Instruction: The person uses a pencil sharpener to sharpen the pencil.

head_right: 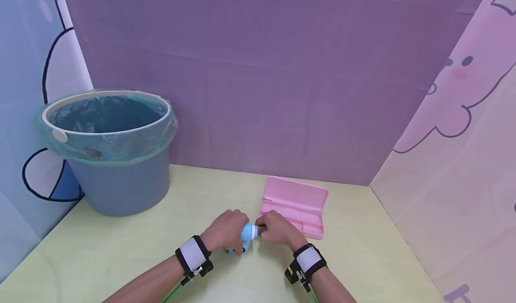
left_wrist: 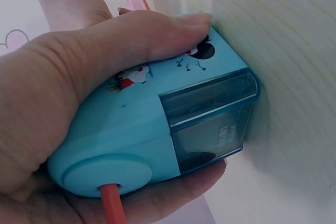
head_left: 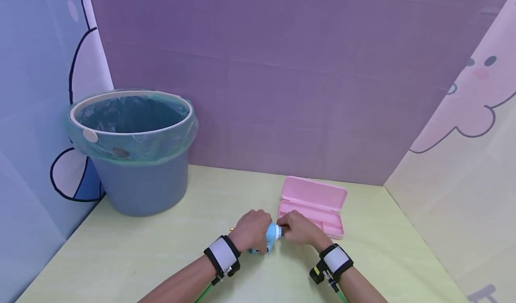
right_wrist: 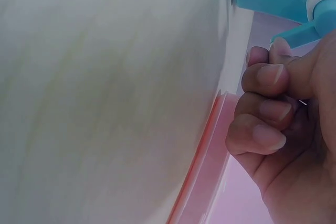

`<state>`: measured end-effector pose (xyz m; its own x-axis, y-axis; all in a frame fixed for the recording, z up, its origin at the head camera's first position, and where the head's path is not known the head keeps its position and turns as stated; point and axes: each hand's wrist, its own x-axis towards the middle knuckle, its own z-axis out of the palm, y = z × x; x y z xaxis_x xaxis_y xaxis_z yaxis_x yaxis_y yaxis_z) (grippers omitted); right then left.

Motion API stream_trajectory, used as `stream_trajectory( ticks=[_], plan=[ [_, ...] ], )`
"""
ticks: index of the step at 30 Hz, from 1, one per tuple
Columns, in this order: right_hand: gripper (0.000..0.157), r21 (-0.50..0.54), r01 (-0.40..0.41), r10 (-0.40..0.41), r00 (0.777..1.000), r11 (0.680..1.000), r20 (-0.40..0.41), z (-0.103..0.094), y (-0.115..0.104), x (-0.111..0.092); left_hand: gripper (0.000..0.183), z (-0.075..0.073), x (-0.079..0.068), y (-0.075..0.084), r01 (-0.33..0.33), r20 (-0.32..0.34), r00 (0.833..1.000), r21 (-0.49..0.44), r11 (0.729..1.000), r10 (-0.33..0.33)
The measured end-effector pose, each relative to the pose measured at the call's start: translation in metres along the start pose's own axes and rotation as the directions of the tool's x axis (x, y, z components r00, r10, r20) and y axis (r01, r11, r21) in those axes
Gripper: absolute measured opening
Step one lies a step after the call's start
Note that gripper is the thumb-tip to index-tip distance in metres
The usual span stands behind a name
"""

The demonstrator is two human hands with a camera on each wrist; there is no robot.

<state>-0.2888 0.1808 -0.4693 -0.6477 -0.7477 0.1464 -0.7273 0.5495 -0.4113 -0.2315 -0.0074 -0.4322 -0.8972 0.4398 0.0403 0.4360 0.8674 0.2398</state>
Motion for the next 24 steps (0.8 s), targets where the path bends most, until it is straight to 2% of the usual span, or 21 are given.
stream_trajectory(
  ticks=[6,12,18,24],
  plan=[
    [0.026,0.018,-0.005,0.005,1.000,1.000,0.010,0.001,-0.003,-0.003,0.046,0.000,0.000,0.001,0.018,0.002,1.000,-0.013,1.000,-0.018],
    [0.029,-0.001,-0.044,0.044,0.999,0.999,0.022,0.005,-0.005,-0.006,0.046,0.000,0.000,0.000,0.024,-0.012,1.000,-0.031,0.999,-0.025],
    [0.034,0.030,-0.073,0.071,0.995,0.997,0.069,0.008,-0.011,-0.012,0.046,0.001,0.000,-0.001,0.024,-0.018,1.000,-0.021,0.999,-0.025],
    [0.032,0.023,-0.051,0.049,0.995,0.998,0.082,0.009,-0.016,-0.019,0.047,0.002,0.001,-0.001,0.024,-0.015,1.000,-0.013,1.000,-0.024]
  ],
)
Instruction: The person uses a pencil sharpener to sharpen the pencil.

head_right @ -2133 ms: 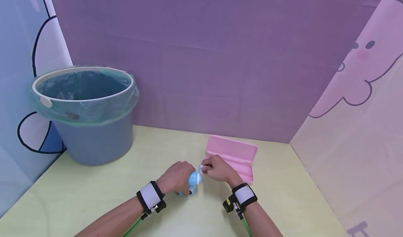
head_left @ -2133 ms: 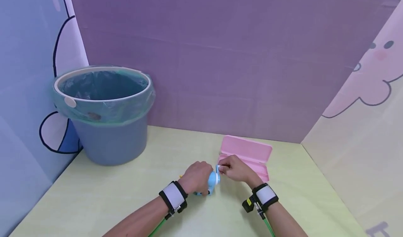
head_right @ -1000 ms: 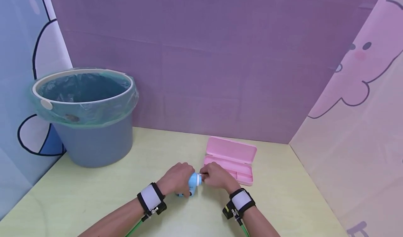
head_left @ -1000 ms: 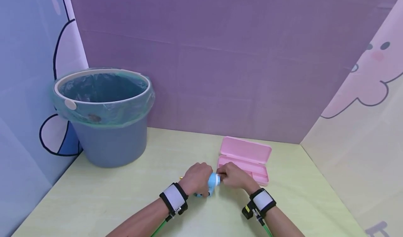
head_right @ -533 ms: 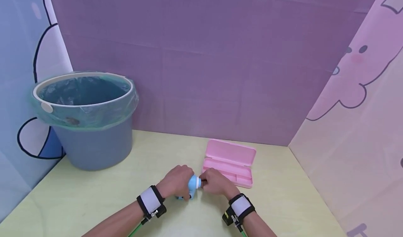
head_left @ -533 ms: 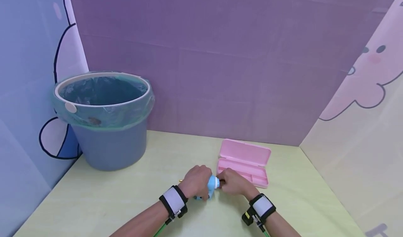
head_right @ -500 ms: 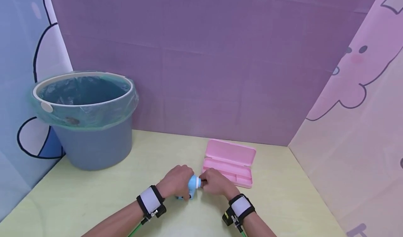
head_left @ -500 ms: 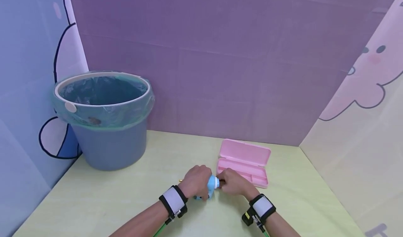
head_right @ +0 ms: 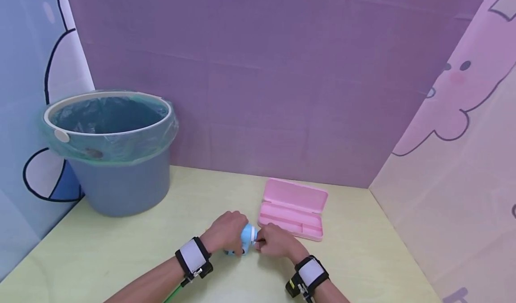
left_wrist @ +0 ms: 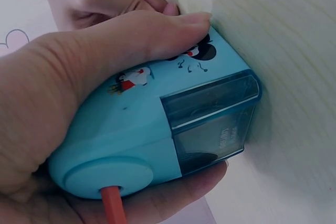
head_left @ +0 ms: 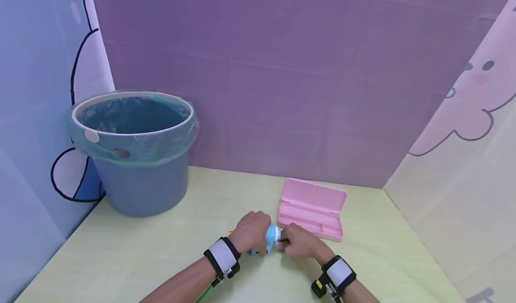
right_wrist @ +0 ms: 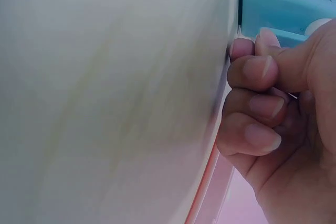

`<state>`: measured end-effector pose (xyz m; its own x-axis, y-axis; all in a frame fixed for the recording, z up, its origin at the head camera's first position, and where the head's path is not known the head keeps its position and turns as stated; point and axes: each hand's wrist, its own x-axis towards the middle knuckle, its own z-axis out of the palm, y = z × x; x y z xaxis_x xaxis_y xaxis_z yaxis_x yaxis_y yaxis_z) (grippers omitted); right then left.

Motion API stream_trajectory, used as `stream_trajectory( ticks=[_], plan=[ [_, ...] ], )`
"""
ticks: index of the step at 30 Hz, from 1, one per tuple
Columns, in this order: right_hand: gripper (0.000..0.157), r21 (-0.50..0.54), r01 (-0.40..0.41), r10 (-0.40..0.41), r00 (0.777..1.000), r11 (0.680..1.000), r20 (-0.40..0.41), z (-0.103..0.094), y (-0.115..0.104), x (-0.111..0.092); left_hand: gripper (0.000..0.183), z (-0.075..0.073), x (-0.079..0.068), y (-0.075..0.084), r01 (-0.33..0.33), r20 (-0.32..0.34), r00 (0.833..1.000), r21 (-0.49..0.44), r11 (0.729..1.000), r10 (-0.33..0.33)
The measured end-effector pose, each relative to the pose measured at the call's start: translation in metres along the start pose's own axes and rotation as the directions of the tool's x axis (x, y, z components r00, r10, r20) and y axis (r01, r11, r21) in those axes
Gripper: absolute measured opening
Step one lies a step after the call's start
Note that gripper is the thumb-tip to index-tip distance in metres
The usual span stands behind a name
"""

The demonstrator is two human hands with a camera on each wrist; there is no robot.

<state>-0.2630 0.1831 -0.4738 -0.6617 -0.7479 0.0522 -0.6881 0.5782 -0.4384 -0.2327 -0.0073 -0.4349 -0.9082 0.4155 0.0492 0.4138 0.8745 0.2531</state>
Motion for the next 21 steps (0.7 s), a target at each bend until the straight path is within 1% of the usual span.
stream_trajectory(
  ticks=[4,8,15,18,21],
  plan=[
    [0.032,0.002,0.006,-0.006,0.999,1.000,0.035,0.001,-0.002,-0.004,0.046,0.001,0.000,0.001,0.009,0.006,1.000,0.001,1.000,-0.009],
    [0.032,0.013,0.013,-0.014,0.999,1.000,0.030,0.000,-0.004,-0.007,0.046,0.001,0.001,0.002,0.011,0.002,1.000,0.001,1.000,-0.011],
    [0.027,0.038,0.058,-0.059,0.997,0.998,0.051,-0.001,-0.006,-0.012,0.044,0.000,0.000,0.002,0.007,0.006,1.000,-0.006,1.000,-0.007],
    [0.029,0.067,0.052,-0.057,0.996,0.996,0.067,-0.002,-0.007,-0.014,0.044,-0.001,0.000,0.003,0.005,0.000,1.000,-0.010,1.000,-0.005],
    [0.029,0.114,0.021,-0.032,0.995,0.993,0.095,-0.003,-0.008,-0.017,0.044,-0.001,0.000,0.002,0.012,0.004,1.000,-0.010,1.000,-0.012]
  ],
)
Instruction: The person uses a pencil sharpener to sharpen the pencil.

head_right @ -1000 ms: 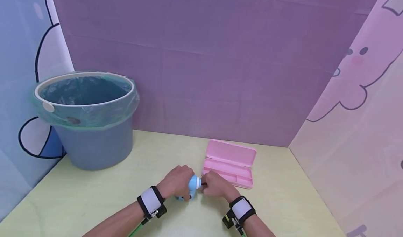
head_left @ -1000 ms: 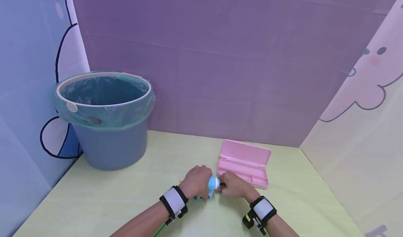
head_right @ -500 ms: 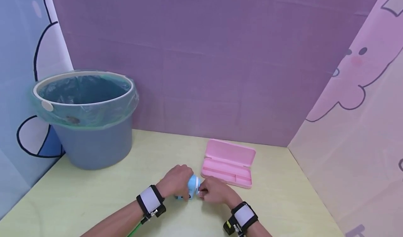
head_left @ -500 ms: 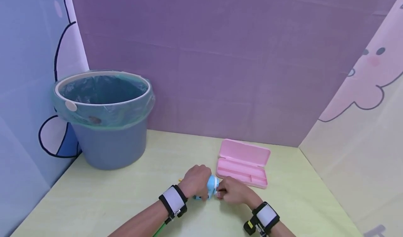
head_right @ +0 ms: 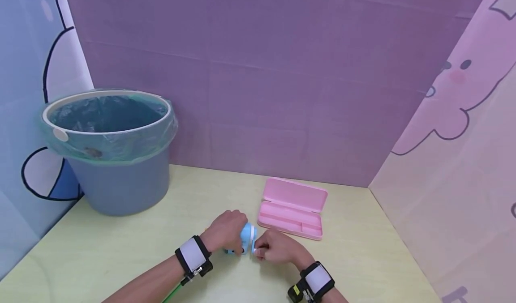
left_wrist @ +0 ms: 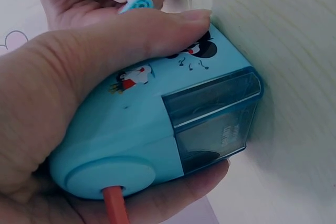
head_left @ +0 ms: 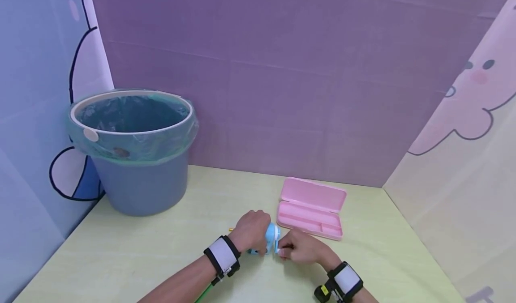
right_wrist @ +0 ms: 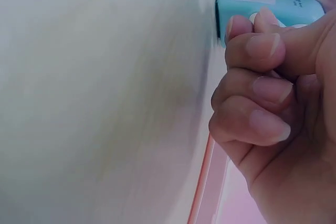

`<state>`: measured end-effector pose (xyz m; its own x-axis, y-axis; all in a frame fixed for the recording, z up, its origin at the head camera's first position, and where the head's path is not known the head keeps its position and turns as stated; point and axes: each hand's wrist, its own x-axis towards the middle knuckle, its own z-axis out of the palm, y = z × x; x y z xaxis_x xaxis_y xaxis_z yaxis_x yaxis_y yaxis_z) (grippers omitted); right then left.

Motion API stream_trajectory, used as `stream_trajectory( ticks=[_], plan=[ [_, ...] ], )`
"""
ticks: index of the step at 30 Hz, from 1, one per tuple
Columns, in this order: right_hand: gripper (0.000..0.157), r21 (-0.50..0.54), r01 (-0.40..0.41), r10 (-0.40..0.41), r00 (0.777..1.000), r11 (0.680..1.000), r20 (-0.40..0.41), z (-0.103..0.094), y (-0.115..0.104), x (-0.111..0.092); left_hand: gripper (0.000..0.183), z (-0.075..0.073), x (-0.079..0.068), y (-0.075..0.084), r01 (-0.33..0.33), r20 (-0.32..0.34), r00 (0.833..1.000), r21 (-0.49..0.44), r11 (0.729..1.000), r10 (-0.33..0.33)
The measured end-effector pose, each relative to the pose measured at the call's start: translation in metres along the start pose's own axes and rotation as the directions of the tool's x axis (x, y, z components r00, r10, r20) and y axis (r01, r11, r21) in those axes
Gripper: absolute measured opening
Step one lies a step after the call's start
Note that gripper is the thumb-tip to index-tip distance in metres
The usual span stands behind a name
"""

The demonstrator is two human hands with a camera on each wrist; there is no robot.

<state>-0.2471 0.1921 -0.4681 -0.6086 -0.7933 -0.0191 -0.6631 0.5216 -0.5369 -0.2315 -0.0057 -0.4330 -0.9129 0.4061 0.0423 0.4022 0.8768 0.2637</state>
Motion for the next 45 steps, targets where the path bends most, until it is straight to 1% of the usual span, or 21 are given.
stream_trajectory(
  ticks=[4,10,17,20,28,32,38,42,45],
  plan=[
    [0.028,0.042,-0.023,0.022,1.000,0.999,0.019,-0.001,-0.001,-0.002,0.045,0.000,0.001,0.000,0.018,0.017,1.000,0.002,1.000,-0.018],
    [0.027,0.033,0.005,-0.006,0.999,0.999,0.032,-0.004,-0.005,-0.004,0.045,0.001,0.001,0.000,0.045,0.041,0.998,0.005,0.999,-0.045],
    [0.028,0.048,0.008,-0.010,0.999,0.999,0.041,-0.005,-0.007,-0.006,0.046,0.004,0.001,0.000,0.060,0.054,0.997,0.014,0.998,-0.060],
    [0.029,0.049,0.008,-0.010,0.999,0.999,0.044,-0.005,-0.006,-0.007,0.046,0.005,0.000,0.001,0.056,0.053,0.997,0.023,0.998,-0.058],
    [0.028,0.061,0.002,-0.005,0.999,0.998,0.049,-0.005,-0.006,-0.009,0.047,0.008,-0.002,0.002,0.029,0.020,0.999,0.035,0.999,-0.030],
    [0.027,0.078,0.014,-0.019,0.998,0.997,0.059,-0.009,-0.007,-0.010,0.048,0.007,0.000,0.002,0.030,0.028,0.999,0.040,0.999,-0.031],
    [0.027,0.105,0.016,-0.022,0.998,0.994,0.059,-0.015,-0.008,-0.009,0.049,0.002,0.001,0.003,0.051,0.034,0.998,0.047,0.998,-0.053],
    [0.026,0.117,0.010,-0.019,0.997,0.993,0.077,-0.018,-0.009,-0.009,0.048,0.000,0.001,0.004,0.056,0.040,0.998,0.045,0.997,-0.058],
    [0.027,0.141,0.021,-0.033,0.996,0.990,0.085,-0.022,-0.011,-0.009,0.047,-0.001,0.001,0.005,0.055,0.040,0.998,0.043,0.998,-0.057]
  ],
)
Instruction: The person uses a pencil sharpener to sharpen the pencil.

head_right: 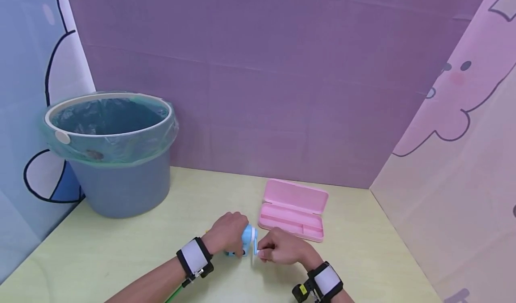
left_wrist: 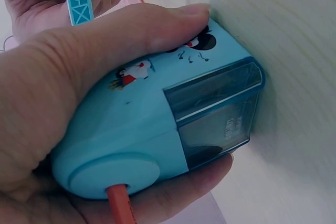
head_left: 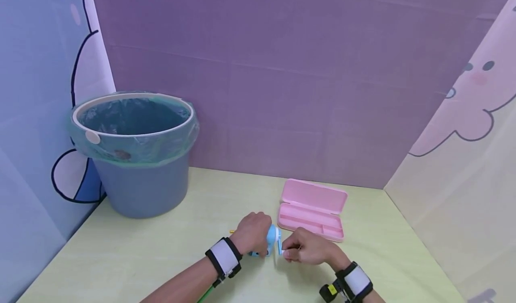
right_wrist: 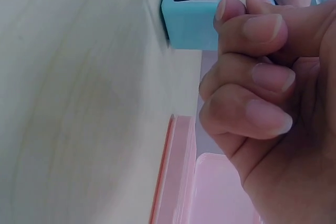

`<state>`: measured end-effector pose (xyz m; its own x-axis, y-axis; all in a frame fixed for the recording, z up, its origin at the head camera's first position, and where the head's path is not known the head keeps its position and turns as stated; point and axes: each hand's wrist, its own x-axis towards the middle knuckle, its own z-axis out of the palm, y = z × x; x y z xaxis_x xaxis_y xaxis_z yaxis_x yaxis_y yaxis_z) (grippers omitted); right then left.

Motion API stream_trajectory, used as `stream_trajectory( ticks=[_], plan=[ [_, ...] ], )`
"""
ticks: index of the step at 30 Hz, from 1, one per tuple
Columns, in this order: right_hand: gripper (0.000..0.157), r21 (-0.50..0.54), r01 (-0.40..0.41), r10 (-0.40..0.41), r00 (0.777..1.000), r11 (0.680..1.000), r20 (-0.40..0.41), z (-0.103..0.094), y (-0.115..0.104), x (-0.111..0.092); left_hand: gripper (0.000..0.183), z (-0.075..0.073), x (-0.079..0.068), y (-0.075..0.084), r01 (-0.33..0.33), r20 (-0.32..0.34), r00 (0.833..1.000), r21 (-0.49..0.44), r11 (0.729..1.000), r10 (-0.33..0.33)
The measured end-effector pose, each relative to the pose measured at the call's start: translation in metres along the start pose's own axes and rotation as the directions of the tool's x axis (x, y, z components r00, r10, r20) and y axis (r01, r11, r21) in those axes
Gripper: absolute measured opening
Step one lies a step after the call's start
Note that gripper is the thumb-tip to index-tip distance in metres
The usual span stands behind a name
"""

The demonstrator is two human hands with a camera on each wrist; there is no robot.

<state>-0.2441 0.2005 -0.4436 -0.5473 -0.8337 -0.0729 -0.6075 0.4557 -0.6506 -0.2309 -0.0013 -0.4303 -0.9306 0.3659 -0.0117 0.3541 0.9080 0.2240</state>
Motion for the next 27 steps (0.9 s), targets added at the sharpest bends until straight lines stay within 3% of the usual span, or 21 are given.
stream_trajectory(
  ticks=[12,18,27],
  plan=[
    [0.025,0.039,0.033,-0.033,0.999,0.999,-0.007,-0.007,-0.007,-0.002,0.047,0.002,0.003,-0.002,-0.005,0.010,1.000,0.007,1.000,0.005],
    [0.024,-0.003,0.056,-0.056,0.997,0.998,-0.058,-0.017,-0.012,-0.003,0.049,0.001,0.002,-0.001,-0.006,0.000,1.000,0.015,1.000,0.006],
    [0.021,-0.067,0.017,-0.024,0.994,0.998,-0.105,-0.026,-0.016,0.000,0.051,0.001,0.002,-0.001,-0.015,0.003,1.000,-0.014,1.000,0.015]
  ],
)
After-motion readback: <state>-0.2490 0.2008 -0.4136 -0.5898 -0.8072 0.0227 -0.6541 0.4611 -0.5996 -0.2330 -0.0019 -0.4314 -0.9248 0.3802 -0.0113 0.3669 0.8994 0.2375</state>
